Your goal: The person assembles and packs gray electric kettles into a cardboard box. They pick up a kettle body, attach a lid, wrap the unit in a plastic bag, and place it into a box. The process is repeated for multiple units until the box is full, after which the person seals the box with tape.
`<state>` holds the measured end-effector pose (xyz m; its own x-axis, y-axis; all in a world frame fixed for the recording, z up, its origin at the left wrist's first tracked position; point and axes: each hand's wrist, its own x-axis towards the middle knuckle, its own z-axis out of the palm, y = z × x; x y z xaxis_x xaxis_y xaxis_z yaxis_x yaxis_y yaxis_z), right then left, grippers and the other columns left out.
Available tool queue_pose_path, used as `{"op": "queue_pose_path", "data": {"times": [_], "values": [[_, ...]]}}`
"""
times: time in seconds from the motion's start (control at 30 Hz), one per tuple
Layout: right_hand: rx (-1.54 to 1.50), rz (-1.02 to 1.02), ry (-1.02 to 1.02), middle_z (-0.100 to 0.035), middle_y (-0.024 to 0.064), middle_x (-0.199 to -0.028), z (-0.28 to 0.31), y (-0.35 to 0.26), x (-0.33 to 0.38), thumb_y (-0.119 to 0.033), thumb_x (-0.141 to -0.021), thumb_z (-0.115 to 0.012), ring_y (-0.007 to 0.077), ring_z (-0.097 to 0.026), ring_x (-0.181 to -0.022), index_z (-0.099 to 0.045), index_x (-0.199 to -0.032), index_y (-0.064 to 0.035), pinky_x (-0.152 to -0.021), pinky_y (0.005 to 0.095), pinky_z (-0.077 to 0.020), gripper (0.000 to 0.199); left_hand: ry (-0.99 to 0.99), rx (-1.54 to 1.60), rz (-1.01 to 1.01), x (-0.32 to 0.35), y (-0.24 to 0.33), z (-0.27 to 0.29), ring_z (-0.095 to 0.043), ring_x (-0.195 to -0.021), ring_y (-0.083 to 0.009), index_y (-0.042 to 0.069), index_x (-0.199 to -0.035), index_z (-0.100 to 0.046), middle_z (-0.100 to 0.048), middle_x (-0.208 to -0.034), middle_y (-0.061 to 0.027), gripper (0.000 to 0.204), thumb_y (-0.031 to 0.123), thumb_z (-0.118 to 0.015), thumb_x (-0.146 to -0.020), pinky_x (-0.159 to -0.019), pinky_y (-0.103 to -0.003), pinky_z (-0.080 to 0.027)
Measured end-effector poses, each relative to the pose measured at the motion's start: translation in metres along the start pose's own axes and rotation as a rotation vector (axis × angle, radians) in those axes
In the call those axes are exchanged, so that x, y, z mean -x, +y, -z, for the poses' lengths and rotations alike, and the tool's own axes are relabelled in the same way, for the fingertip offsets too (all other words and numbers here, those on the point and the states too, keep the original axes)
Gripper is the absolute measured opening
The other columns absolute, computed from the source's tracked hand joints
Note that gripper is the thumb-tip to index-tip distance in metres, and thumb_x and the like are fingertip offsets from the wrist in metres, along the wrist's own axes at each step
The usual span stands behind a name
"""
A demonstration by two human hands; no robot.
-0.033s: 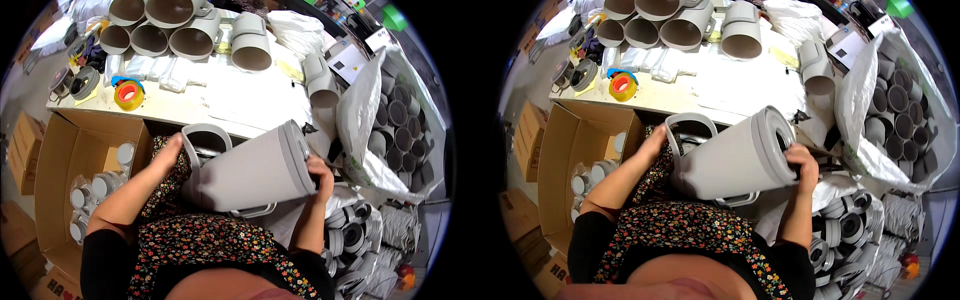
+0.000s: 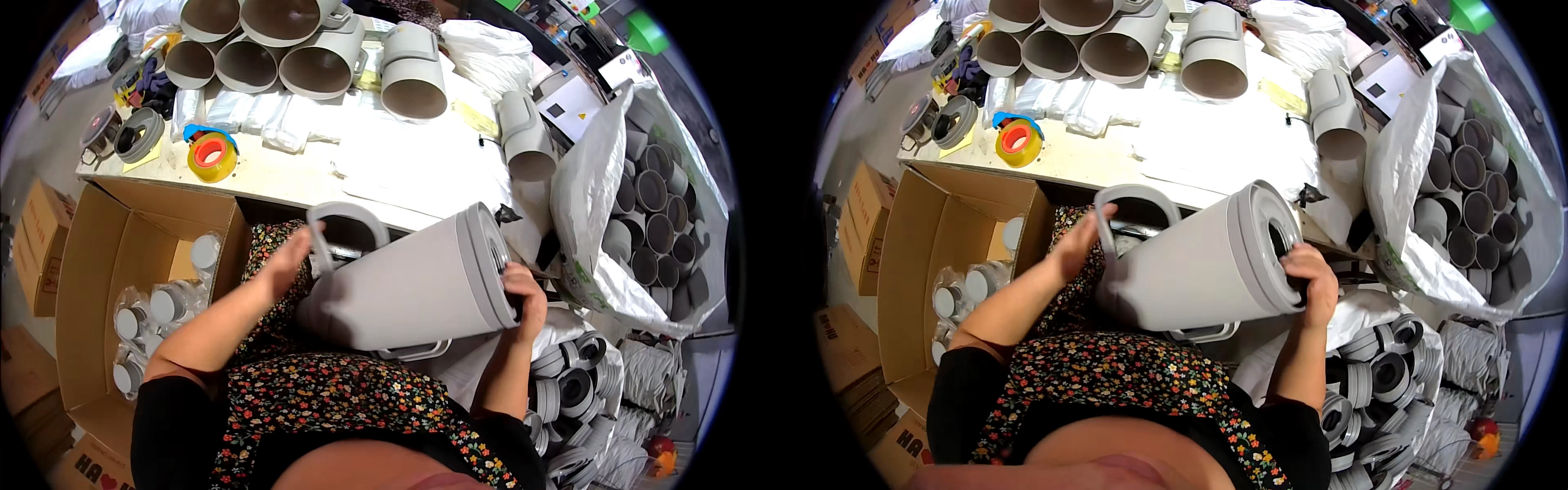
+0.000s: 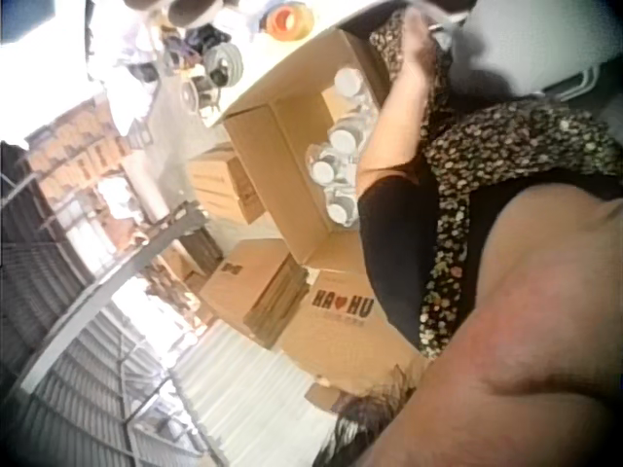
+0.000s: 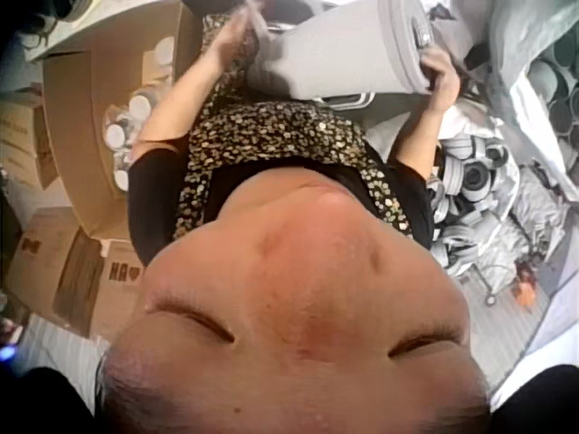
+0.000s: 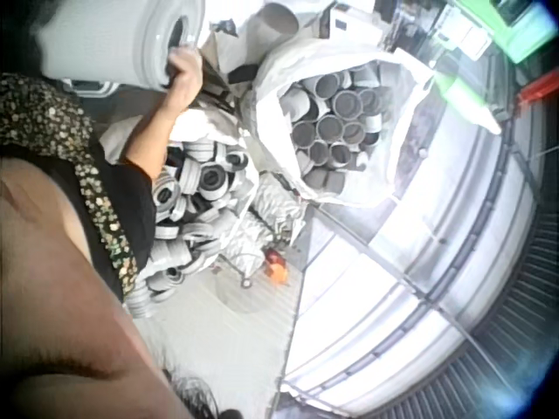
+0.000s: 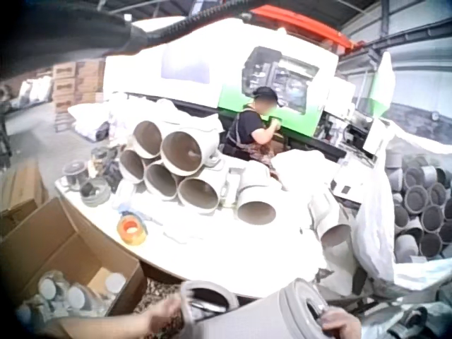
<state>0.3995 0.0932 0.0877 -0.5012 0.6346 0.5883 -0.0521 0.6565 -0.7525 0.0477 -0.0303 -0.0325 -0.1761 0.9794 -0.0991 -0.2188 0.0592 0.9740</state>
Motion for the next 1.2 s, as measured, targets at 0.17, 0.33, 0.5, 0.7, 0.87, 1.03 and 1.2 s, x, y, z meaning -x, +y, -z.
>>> {"op": "queue_pose_path", "data": {"times": [0.17,0.33,0.5,0.7,0.87,1.03,1.2], "values": [[-0.053,0.000,-0.180,-0.063,0.0167,-0.070,0.000,-0.025,-0.032,-0.042,-0.089,-0.043,0.0299,-0.060,-0.073,-0.063,-0.075,0.0016,-0.084,0.0434,-0.0428,0.050,-0.410,-0.126,-0.257,0.002,0.050,-0.058,-0.030,-0.130,-0.0297,-0.008,-0.136,-0.023,-0.031,-0.139,-0.0237,0.089,0.064,-0.035,-0.085,-0.106,-0.035,-0.024],[0.161,-0.281,0.215,-0.059,0.0112,-0.097,-0.002,0.059,-0.079,-0.005,-0.086,-0.056,0.0219,-0.055,-0.087,-0.056,-0.104,0.0010,-0.083,0.0339,-0.0448,0.019,-0.327,-0.505,-0.485,0.003,0.031,-0.060,-0.036,-0.125,-0.0359,-0.003,-0.139,-0.019,-0.033,-0.136,-0.0256,0.088,0.065,-0.034,-0.085,-0.103,-0.039,-0.029],[0.881,0.159,-0.315,-0.053,0.0153,-0.115,-0.091,0.178,-0.105,-0.017,-0.072,-0.069,0.0319,-0.045,-0.114,-0.054,-0.112,-0.0024,-0.095,0.0408,-0.0366,0.045,-0.362,-0.590,-0.556,0.001,0.037,-0.052,-0.033,-0.126,-0.0369,0.002,-0.141,-0.017,-0.032,-0.138,-0.0230,0.081,0.060,-0.035,-0.087,-0.104,-0.041,-0.027],[0.362,-0.417,-0.099,-0.058,0.0160,-0.104,-0.118,0.216,-0.097,-0.016,-0.076,-0.065,0.0336,-0.051,-0.104,-0.058,-0.099,-0.0024,-0.090,0.0399,-0.0404,0.028,-0.322,-0.538,-0.557,0.005,0.032,-0.048,-0.033,-0.127,-0.0378,0.002,-0.140,-0.019,-0.031,-0.138,-0.0226,0.076,0.056,-0.035,-0.089,-0.104,-0.042,-0.026],[0.674,0.007,-0.202,-0.059,0.0169,-0.104,-0.130,0.202,-0.076,-0.007,-0.077,-0.059,0.0353,-0.051,-0.105,-0.059,-0.094,-0.0004,-0.090,0.0417,-0.0409,0.019,-0.330,-0.509,-0.532,0.009,0.038,-0.058,-0.032,-0.128,-0.0349,0.002,-0.140,-0.020,-0.031,-0.140,-0.0208,0.077,0.058,-0.035,-0.088,-0.105,-0.041,-0.025],[0.430,-0.426,-0.020,-0.062,0.0155,-0.087,-0.121,0.225,-0.082,-0.017,-0.083,-0.056,0.0295,-0.058,-0.081,-0.061,-0.089,0.0022,-0.075,0.0345,-0.0449,0.021,-0.318,-0.478,-0.517,0.012,0.033,-0.059,-0.031,-0.129,-0.0326,0.003,-0.140,-0.021,-0.030,-0.140,-0.0194,0.080,0.061,-0.037,-0.087,-0.105,-0.041,-0.024],[0.082,-0.597,0.149,-0.061,0.0075,-0.079,-0.116,0.231,-0.095,-0.022,-0.090,-0.053,0.0143,-0.053,-0.075,-0.060,-0.089,0.0026,-0.072,0.0262,-0.0422,0.026,-0.322,-0.483,-0.475,0.012,0.030,-0.055,-0.029,-0.130,-0.0321,0.004,-0.140,-0.021,-0.030,-0.141,-0.0184,0.086,0.066,-0.036,-0.083,-0.106,-0.040,-0.023]]}}
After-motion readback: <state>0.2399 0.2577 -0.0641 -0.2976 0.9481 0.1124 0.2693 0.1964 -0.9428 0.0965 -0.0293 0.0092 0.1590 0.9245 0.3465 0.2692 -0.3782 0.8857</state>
